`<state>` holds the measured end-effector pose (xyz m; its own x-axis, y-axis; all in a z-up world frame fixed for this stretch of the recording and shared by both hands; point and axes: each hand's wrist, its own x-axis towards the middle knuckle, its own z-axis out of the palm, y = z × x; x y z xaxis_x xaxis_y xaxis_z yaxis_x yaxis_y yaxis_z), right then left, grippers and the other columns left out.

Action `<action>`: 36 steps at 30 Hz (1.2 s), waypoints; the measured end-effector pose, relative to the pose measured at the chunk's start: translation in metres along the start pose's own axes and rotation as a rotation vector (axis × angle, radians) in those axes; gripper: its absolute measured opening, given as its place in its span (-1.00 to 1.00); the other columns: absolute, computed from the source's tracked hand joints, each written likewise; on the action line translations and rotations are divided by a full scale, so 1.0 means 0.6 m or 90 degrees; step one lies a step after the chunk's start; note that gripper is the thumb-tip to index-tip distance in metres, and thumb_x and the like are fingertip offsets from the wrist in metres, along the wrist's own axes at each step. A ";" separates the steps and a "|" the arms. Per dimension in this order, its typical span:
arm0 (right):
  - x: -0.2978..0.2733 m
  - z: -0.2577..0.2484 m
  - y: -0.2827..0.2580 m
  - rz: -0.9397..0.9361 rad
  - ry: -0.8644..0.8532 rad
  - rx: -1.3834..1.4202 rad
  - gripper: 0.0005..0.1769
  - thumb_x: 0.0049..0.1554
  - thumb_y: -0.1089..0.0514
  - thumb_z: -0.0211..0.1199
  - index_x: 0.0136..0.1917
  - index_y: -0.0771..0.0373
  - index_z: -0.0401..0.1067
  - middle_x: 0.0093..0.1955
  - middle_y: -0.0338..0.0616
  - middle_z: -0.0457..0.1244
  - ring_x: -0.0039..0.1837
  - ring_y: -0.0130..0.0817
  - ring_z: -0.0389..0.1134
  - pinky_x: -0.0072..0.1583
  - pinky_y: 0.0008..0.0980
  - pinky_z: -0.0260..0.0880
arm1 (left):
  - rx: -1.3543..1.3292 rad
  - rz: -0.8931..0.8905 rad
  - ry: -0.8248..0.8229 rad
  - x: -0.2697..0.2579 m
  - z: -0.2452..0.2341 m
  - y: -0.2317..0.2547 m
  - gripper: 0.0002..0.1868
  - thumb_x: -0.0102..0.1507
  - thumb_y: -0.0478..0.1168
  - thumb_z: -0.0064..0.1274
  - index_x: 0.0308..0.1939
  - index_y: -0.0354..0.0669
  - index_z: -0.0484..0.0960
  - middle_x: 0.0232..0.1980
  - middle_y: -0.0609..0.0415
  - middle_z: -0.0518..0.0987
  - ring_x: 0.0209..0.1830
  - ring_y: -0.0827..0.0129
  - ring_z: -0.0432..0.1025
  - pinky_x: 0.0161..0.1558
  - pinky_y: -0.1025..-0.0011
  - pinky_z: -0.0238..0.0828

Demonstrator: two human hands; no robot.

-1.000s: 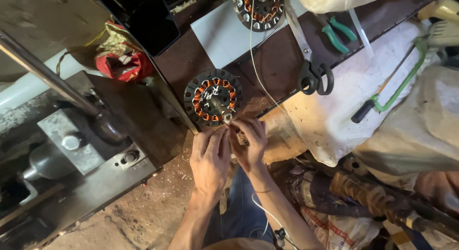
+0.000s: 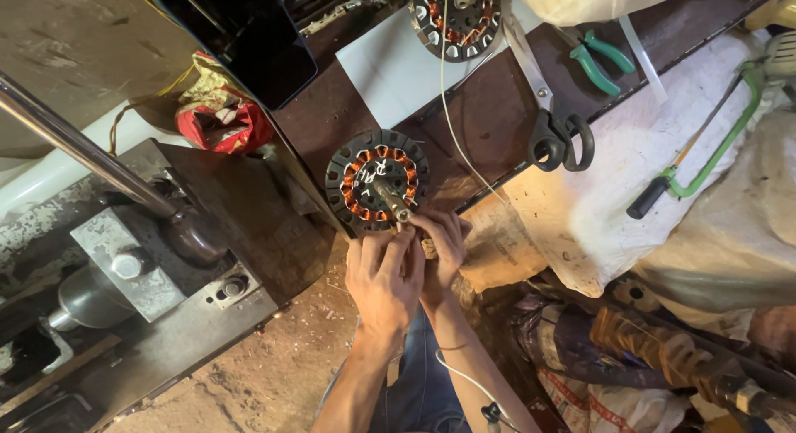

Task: The person works on a circular electrical component, likely a motor stator, using a screwdriver to adjust parts and scissors to cut a white strip. They also handle a small white rectangular object and a thin wire, placing items on a cluttered workbench.

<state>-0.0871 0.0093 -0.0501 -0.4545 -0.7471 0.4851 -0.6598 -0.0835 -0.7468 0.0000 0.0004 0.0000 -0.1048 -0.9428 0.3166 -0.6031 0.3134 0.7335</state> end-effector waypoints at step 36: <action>0.079 -0.016 -0.066 0.016 -0.149 -0.136 -0.74 -0.05 0.34 0.39 -0.03 0.26 0.56 -0.18 -0.15 0.39 -0.11 -0.17 0.45 -0.02 -0.20 0.38 | -0.048 -0.138 -0.017 0.054 -0.100 -0.007 -0.64 0.40 -0.22 0.14 0.22 -0.32 0.53 0.02 -0.18 0.54 -0.07 0.13 0.50 -0.05 0.27 0.48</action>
<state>-0.0883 -0.0162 0.0070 -0.3380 -0.8807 0.3319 -0.7722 0.0579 -0.6327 0.0469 -0.0244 0.0433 -0.0006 -0.9913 0.1316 -0.5537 0.1099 0.8255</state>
